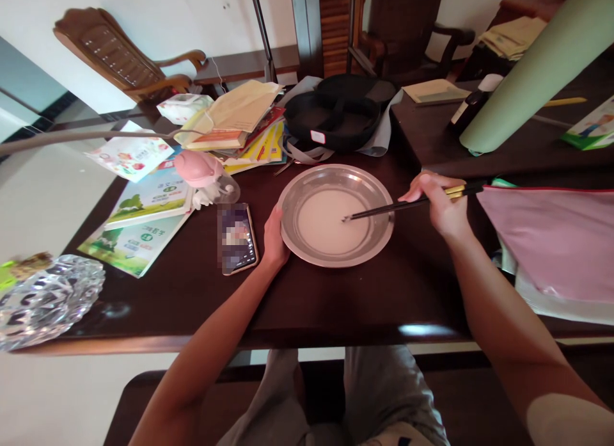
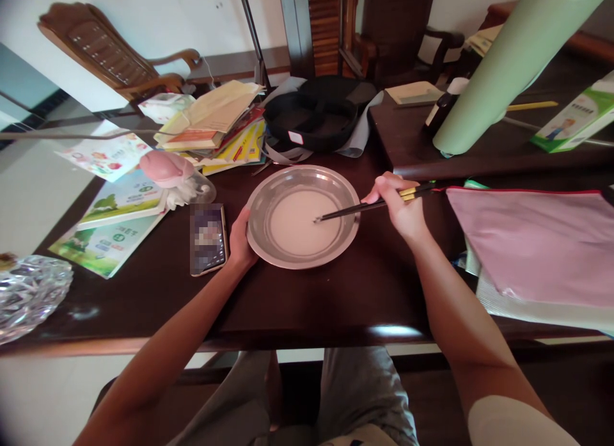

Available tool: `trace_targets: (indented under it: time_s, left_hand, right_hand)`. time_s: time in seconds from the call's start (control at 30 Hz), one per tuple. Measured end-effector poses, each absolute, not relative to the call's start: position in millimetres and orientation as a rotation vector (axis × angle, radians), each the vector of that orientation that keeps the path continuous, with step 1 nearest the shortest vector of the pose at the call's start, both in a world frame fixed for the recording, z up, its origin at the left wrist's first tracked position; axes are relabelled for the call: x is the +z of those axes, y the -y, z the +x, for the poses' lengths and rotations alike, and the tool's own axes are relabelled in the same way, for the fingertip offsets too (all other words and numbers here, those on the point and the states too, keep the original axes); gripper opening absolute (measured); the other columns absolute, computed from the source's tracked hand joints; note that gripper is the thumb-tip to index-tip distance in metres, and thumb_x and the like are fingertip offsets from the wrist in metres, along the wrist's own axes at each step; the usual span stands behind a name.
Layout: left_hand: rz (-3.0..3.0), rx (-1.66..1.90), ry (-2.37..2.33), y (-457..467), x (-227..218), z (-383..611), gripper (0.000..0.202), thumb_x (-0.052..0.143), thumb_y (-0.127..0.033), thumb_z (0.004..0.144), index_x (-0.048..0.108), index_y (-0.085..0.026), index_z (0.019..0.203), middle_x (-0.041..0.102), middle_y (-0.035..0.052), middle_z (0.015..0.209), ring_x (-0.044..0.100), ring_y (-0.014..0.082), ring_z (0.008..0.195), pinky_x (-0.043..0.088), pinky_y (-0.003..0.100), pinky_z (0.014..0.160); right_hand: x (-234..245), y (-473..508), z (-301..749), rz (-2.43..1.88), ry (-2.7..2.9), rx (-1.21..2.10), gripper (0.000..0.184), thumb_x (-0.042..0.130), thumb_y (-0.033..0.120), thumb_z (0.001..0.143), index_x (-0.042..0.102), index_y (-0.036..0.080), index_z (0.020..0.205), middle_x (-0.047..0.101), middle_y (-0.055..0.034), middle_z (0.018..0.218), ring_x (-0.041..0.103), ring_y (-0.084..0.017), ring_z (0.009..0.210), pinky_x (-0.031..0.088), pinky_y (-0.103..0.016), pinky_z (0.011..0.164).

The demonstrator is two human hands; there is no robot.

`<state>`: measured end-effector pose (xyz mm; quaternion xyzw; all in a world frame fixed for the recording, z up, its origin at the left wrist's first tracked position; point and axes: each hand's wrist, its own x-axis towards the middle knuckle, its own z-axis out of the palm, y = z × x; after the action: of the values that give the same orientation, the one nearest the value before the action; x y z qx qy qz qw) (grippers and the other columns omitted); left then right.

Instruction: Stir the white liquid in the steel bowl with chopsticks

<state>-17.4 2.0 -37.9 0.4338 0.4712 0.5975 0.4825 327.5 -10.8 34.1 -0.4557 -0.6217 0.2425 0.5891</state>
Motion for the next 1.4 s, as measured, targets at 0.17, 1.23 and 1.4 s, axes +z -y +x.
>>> trace_targets:
  time_s: [0.17, 1.23, 1.4]
  left_hand:
    - [1.019, 1.454, -1.156, -0.5, -33.7, -16.6, 0.057, 0.084, -0.076, 0.090, 0.087, -0.024, 0.114, 0.086, 0.0099, 0.145, 0.075, 0.0398, 0.144, 0.058, 0.050, 0.126]
    - [1.029, 1.466, -1.150, -0.3, -35.8, -16.4, 0.056, 0.083, -0.077, 0.092, 0.087, -0.025, 0.113, 0.088, 0.0100, 0.140, 0.075, 0.0401, 0.143, 0.060, 0.051, 0.124]
    - [1.017, 1.459, -1.163, 0.0, -34.1, -15.8, 0.054, 0.084, -0.075, 0.091, 0.087, -0.025, 0.111, 0.088, 0.0102, 0.140, 0.076, 0.0406, 0.143, 0.060, 0.053, 0.124]
  right_hand:
    - [29.4, 11.6, 317.1, -1.026, 1.616, 0.675, 0.054, 0.077, 0.076, 0.103, 0.081, 0.033, 0.070, 0.081, -0.0029, 0.074, 0.076, -0.027, 0.075, 0.061, -0.050, 0.083]
    - [30.3, 8.5, 315.5, -1.094, 1.690, 0.573, 0.048, 0.080, 0.083, 0.097, 0.087, 0.038, 0.078, 0.087, -0.0031, 0.082, 0.078, -0.030, 0.084, 0.063, -0.054, 0.089]
    - [34.1, 9.2, 328.2, -1.087, 1.476, 0.521, 0.057, 0.075, 0.079, 0.103, 0.079, 0.035, 0.067, 0.080, -0.0025, 0.070, 0.075, -0.028, 0.072, 0.062, -0.054, 0.086]
